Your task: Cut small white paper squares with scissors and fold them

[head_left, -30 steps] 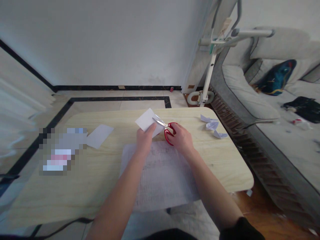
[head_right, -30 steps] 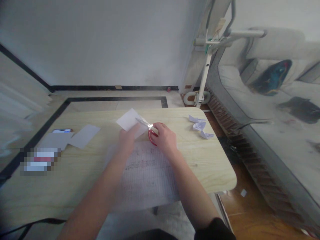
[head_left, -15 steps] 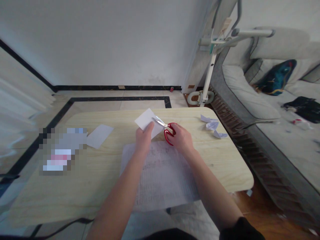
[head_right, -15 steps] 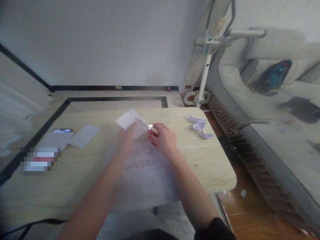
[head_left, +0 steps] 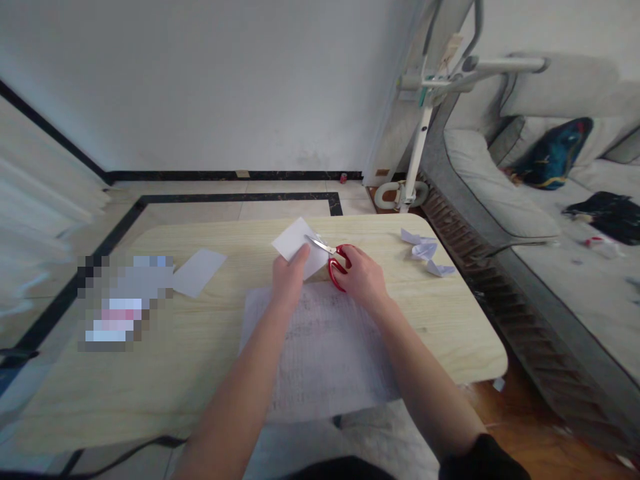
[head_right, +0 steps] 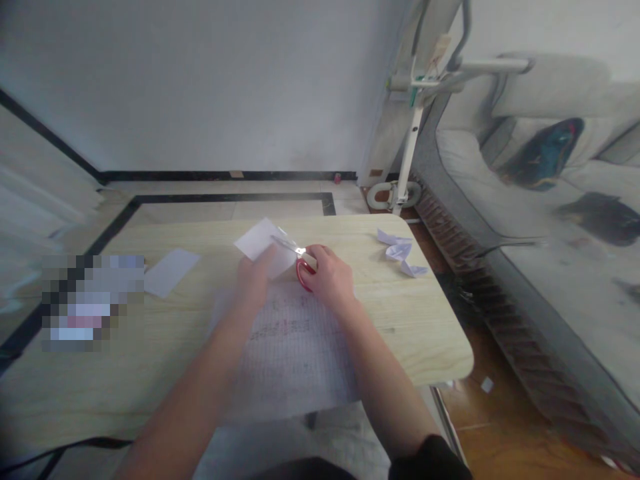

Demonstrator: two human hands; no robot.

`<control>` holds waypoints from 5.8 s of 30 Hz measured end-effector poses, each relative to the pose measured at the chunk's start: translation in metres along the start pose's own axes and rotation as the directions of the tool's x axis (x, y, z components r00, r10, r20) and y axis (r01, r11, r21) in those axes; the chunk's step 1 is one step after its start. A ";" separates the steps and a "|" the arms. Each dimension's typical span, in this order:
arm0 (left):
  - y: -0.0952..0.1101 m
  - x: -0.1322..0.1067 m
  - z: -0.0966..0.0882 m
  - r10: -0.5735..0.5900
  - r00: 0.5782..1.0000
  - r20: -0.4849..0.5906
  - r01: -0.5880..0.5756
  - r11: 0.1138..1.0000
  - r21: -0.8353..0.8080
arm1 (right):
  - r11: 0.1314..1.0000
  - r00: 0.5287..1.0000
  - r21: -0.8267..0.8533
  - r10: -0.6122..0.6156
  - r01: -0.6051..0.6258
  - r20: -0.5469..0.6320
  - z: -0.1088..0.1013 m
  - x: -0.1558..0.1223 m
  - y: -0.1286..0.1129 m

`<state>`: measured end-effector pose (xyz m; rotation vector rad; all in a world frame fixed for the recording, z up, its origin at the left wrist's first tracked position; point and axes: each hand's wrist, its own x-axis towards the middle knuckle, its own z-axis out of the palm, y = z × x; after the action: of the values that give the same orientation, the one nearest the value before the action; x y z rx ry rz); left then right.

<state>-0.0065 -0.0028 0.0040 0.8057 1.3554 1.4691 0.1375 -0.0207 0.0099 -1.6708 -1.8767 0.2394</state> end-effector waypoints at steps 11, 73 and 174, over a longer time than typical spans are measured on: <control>0.008 -0.004 -0.002 -0.004 1.000 0.020 0.004 1.000 0.004 | 1.000 0.999 0.003 0.019 -0.019 0.032 -0.003 0.001 0.001; 0.005 -0.002 -0.001 0.004 0.999 0.045 -0.003 1.000 -0.028 | 1.000 0.998 0.008 0.027 -0.028 0.062 -0.003 0.002 0.002; 0.004 -0.001 -0.002 -0.016 0.998 0.055 0.022 0.993 -0.115 | 0.996 0.995 0.091 -0.026 0.017 0.095 -0.004 0.000 0.000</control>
<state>-0.0087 -0.0037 0.0075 0.7506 1.2230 1.4864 0.1402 -0.0215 0.0133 -1.6031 -1.9232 0.3964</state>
